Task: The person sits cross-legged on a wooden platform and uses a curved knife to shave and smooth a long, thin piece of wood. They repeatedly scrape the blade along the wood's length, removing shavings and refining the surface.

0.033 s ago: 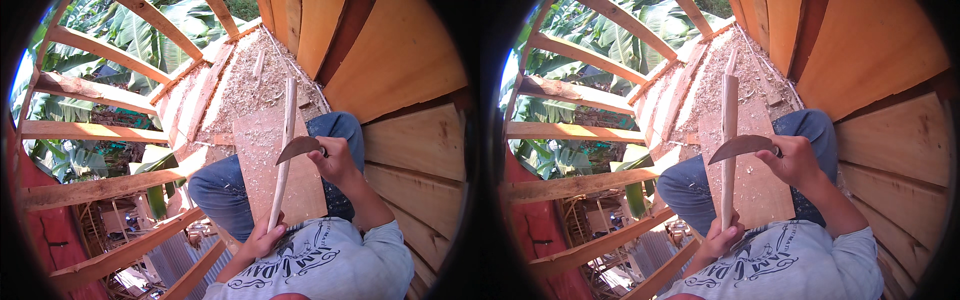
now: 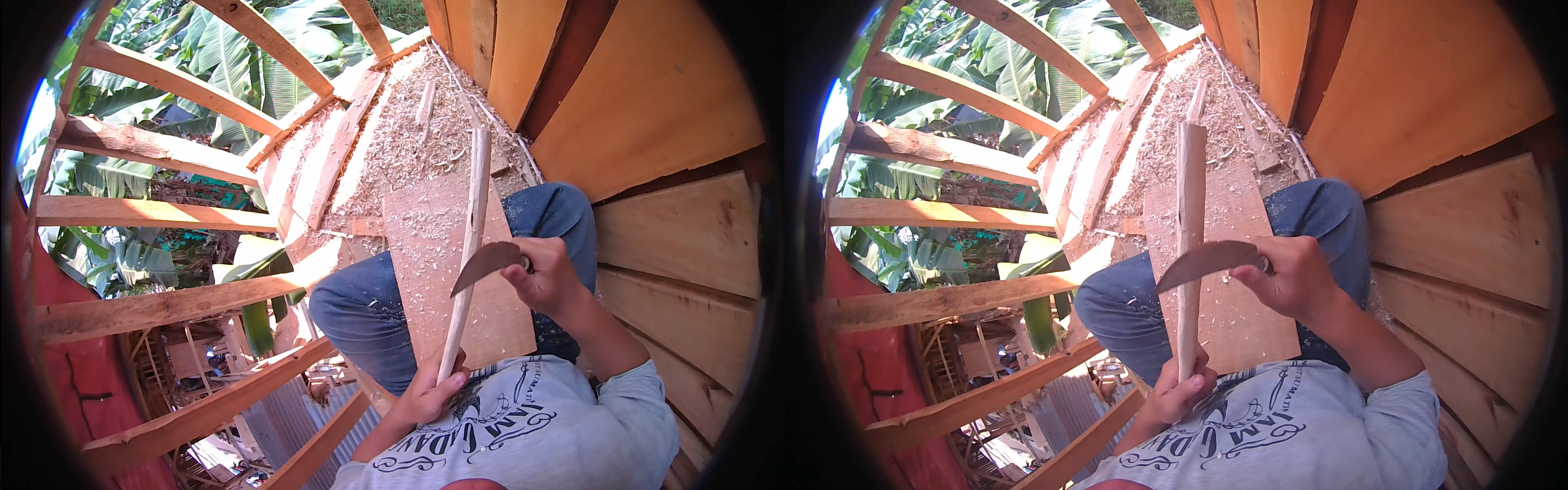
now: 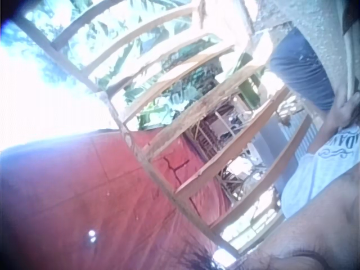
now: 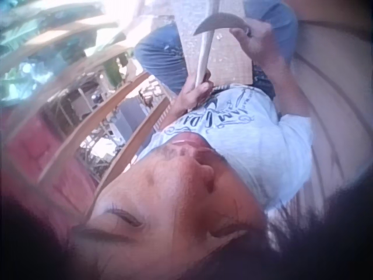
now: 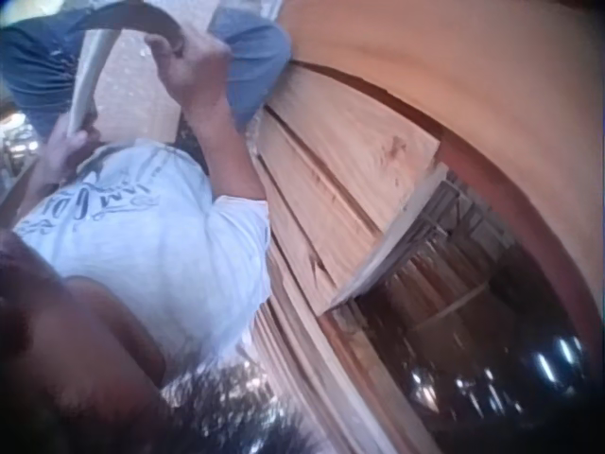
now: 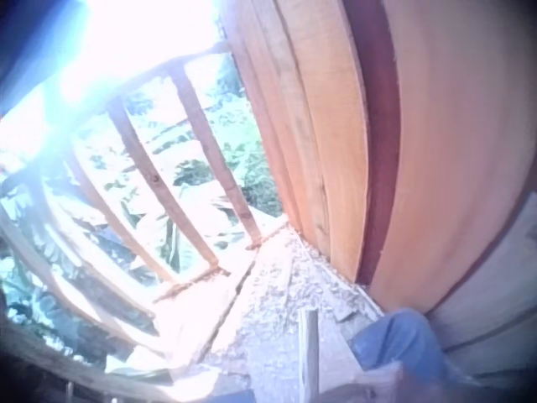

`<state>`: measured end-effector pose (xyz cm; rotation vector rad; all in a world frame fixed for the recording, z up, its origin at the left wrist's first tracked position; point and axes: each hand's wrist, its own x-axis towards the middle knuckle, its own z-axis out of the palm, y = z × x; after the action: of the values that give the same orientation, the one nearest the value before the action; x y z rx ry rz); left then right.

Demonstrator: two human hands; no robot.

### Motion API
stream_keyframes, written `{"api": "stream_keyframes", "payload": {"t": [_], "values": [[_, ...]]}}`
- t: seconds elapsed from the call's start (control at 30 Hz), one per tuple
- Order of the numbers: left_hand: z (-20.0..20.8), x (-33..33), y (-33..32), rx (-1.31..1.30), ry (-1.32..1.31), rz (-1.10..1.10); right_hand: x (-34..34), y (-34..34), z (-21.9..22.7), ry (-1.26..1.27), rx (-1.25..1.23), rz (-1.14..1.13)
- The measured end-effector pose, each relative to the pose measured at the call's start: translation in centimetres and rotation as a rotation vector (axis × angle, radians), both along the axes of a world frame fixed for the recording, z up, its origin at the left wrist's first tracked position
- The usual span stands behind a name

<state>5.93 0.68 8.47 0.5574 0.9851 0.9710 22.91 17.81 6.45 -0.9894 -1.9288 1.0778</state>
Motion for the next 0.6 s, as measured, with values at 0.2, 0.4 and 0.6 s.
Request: {"api": "stream_keyframes", "payload": {"t": [0.2,0.4,0.6], "values": [[0.1,0.3,0.2,0.022,0.156,-0.038,0.1,1.3,-1.2,0.002,-0.024,-0.07],[-0.6,-0.4,-0.4,0.096,0.393,-0.053,-0.2,-0.3,-0.4,-0.126,0.241,0.255],[1.0,-1.1,0.9,0.211,0.701,-0.137,0.0,-0.8,-0.2,-0.172,0.206,0.196]]}}
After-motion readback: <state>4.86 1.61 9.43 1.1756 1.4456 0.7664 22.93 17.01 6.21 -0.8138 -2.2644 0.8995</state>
